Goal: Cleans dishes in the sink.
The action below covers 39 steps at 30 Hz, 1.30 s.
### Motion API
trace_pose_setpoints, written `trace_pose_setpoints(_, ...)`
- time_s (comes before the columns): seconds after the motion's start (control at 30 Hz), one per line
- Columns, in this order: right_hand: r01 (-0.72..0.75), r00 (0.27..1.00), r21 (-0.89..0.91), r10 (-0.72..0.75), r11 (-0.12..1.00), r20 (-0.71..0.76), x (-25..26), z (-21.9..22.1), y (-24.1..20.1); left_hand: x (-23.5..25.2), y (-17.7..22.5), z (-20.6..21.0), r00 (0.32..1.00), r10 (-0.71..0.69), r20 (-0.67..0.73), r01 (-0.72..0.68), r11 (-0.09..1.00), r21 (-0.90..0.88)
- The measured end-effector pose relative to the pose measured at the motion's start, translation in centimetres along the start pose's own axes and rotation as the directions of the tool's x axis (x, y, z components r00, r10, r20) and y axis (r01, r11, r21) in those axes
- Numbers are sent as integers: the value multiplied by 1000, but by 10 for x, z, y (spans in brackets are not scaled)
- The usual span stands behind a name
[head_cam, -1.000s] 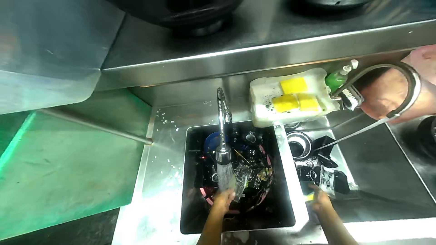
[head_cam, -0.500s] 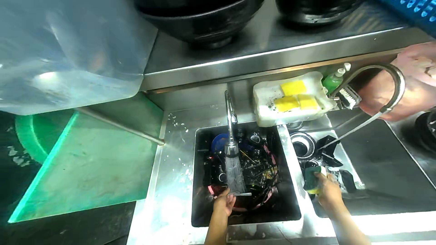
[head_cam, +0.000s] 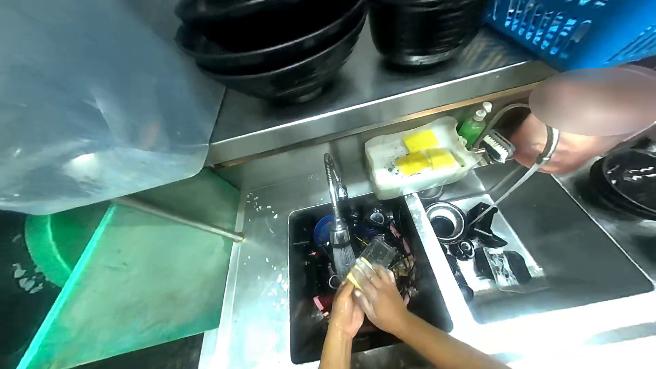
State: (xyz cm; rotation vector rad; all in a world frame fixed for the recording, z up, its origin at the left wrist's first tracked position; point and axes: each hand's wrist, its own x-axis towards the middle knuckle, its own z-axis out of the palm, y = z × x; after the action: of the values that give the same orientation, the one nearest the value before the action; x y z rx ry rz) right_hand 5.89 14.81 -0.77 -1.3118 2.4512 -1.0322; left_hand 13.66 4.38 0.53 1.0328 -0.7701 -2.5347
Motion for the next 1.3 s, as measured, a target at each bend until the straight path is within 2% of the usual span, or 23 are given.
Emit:
trace_pose_setpoints(0.07,20,998,-61,-24,998,-65,19,-5,11,-1,3,-1,992,-8,129,15,999,-51)
trace_pose_setpoints(0.2,-284,957,116,289,952,-31,65,-37,65,-1,10,4,950,-57,307,39,997,62)
trace_pose_setpoints(0.27,-333,931,184,353,925,-90,68,-39,80,5,9,7,936,-74,345,36,993,114)
trace_pose_setpoints(0.33,-262,958,160,276,952,-73,54,-35,70,14,8,15,942,-85,324,27,984,178)
trace_pose_setpoints(0.4,-146,987,152,155,977,-47,29,-26,40,16,2,27,976,-70,205,20,972,236)
trace_pose_setpoints(0.5,-34,994,123,47,992,-103,5,-17,10,11,-4,46,992,-85,92,76,992,102)
trace_pose_setpoints(0.63,194,979,3,-193,981,-61,-12,-20,21,4,-8,62,990,-133,36,135,990,-44)
trace_pose_setpoints(0.7,223,975,-11,-223,975,-4,-3,-33,34,7,-12,62,992,-122,-17,121,992,-41)
trace_pose_setpoints(0.73,177,984,31,-178,984,20,3,-38,38,9,-14,62,992,-105,-62,105,994,-7)
trace_pose_setpoints(0.8,-14,1000,154,12,988,11,18,-46,48,15,-17,61,994,-57,-91,63,996,66)
trace_pose_setpoints(0.9,-274,955,238,292,932,-46,45,-63,69,16,-15,52,999,-53,9,51,984,171)
trace_pose_setpoints(0.97,-425,898,298,440,855,19,62,-84,85,12,-10,39,992,-96,88,79,980,182)
trace_pose_setpoints(1.03,-542,828,467,538,699,155,69,-107,97,10,-4,22,974,-161,159,131,975,180)
trace_pose_setpoints(1.07,-590,798,542,533,599,280,69,-120,95,11,-1,16,970,-183,160,156,974,167)
trace_pose_setpoints(1.13,-648,761,629,416,430,499,64,-138,84,15,-3,12,987,-156,42,147,976,158)
trace_pose_setpoints(1.2,-667,745,672,315,323,588,54,-139,67,23,-13,15,991,-45,-128,74,970,231)
trace_pose_setpoints(1.23,-653,757,675,303,342,579,49,-135,59,28,-20,17,984,15,-179,40,954,298)
trace_pose_setpoints(1.3,-614,788,587,359,528,501,42,-123,44,34,-32,24,978,80,-192,17,890,456)
